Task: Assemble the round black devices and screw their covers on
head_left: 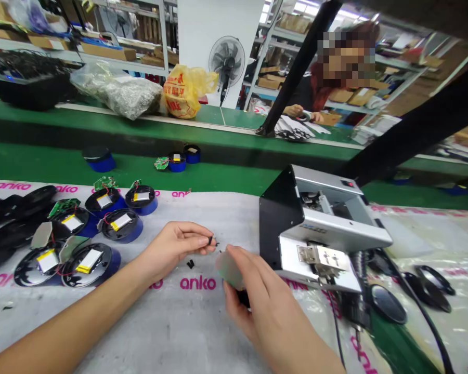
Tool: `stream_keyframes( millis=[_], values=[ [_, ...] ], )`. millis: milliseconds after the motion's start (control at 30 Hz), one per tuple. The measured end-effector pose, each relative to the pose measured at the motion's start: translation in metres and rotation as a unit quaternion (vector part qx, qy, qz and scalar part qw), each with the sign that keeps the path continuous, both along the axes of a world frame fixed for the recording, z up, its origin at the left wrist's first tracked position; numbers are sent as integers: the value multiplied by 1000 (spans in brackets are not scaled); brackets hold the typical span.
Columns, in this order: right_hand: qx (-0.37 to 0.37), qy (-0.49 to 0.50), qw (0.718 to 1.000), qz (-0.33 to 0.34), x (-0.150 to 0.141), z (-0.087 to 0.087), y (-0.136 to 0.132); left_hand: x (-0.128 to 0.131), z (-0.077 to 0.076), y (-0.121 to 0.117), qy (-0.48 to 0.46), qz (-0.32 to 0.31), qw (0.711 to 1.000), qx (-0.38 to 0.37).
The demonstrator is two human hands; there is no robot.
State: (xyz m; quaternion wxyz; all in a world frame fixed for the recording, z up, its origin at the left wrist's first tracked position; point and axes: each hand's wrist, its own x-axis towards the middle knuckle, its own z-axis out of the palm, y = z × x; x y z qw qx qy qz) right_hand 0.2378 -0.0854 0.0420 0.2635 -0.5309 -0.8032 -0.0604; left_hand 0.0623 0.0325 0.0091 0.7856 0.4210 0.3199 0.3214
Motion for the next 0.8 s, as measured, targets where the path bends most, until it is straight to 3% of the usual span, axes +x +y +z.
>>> stream_keyframes(
  millis=[200, 533, 800],
  values=[
    [-19, 28, 999, 39, 3, -6, 6, -1, -2, -1, -5, -54, 999, -6],
    [-45, 52, 997, 44, 3, -8, 4, -2, -1, -2, 1, -59, 998, 15],
    [-19, -28, 998, 55, 8, -2, 5, -1, 24, -11, 71, -56, 992, 83]
  ],
)
